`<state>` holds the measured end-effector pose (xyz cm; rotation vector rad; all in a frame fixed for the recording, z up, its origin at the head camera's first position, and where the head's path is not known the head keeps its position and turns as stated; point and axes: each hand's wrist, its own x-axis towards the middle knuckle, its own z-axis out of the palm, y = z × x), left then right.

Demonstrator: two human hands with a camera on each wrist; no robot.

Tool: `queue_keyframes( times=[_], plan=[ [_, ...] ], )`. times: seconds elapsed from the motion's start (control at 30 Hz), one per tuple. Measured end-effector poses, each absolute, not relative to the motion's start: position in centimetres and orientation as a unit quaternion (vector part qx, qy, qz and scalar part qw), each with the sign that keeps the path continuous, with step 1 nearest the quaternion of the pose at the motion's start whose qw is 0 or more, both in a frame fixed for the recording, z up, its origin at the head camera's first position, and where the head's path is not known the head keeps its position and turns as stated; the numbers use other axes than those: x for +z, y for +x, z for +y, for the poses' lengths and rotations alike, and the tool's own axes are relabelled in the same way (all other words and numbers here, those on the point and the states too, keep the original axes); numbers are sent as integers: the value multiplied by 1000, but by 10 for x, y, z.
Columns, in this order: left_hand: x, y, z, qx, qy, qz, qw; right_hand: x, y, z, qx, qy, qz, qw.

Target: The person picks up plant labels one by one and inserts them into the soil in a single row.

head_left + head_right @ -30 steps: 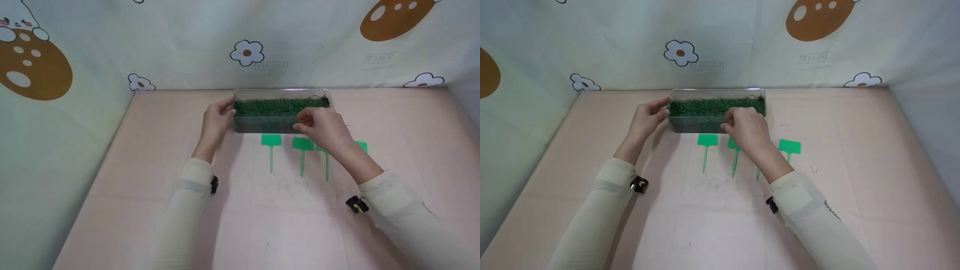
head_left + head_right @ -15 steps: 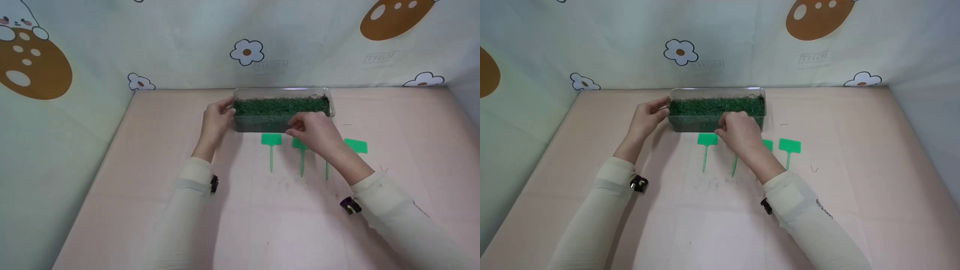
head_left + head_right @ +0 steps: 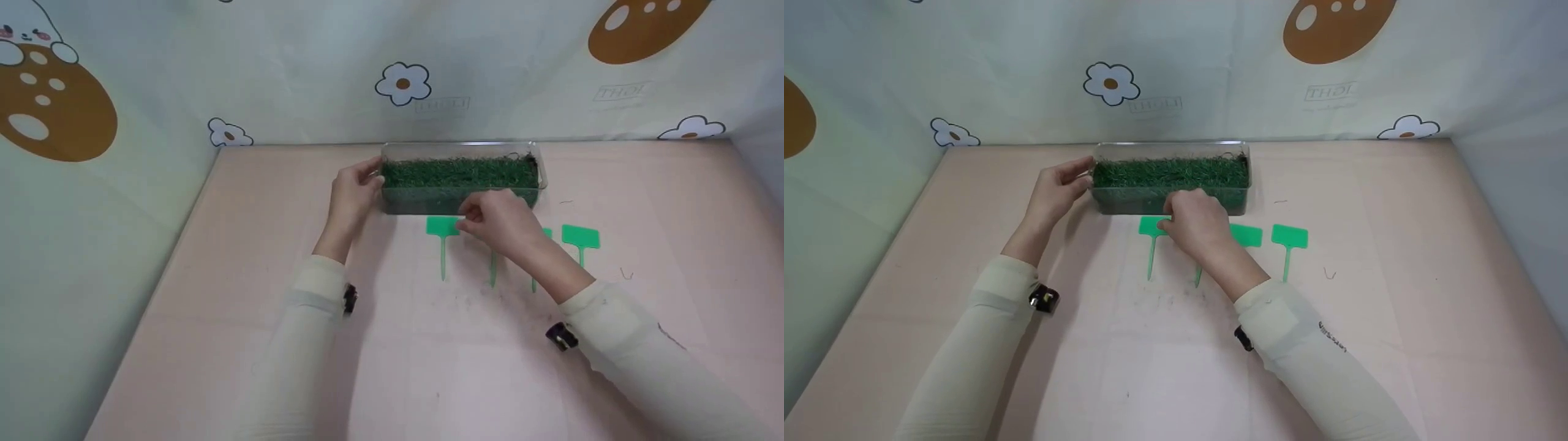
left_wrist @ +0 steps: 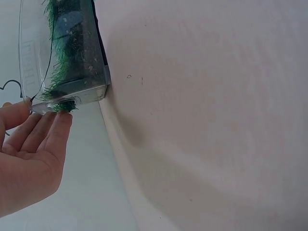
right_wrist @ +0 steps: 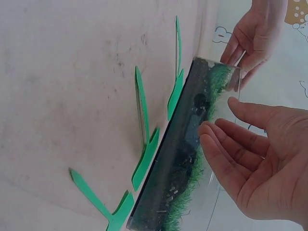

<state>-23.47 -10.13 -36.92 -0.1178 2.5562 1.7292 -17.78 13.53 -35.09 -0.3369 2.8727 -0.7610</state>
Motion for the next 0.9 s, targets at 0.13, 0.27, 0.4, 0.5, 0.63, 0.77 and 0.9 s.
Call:
queue_keyframes(
  times=[0.13, 0.27, 0.4, 0.5, 0.63, 0.77, 0.9],
  plan=[
    [-370, -235, -102, 560, -32, 827, 22, -353, -177, 132, -250, -118, 958, 75],
    [-370, -235, -102, 557, -32, 830, 21, -356, -177, 130, -248, -125, 957, 79],
    [-369, -235, -102, 552, -34, 833, 19, -356, -176, 128, -240, -134, 958, 86],
    [-369, -234, -102, 551, -35, 833, 19, -358, -175, 126, -235, -137, 958, 90],
    [-368, -234, -101, 557, -36, 830, 22, -359, -175, 124, -236, -137, 957, 93],
    [-369, -234, -101, 563, -37, 826, 26, -361, -175, 123, -239, -137, 956, 96],
    [-370, -234, -102, 565, -37, 824, 27, -363, -175, 122, -236, -138, 957, 96]
  ],
)
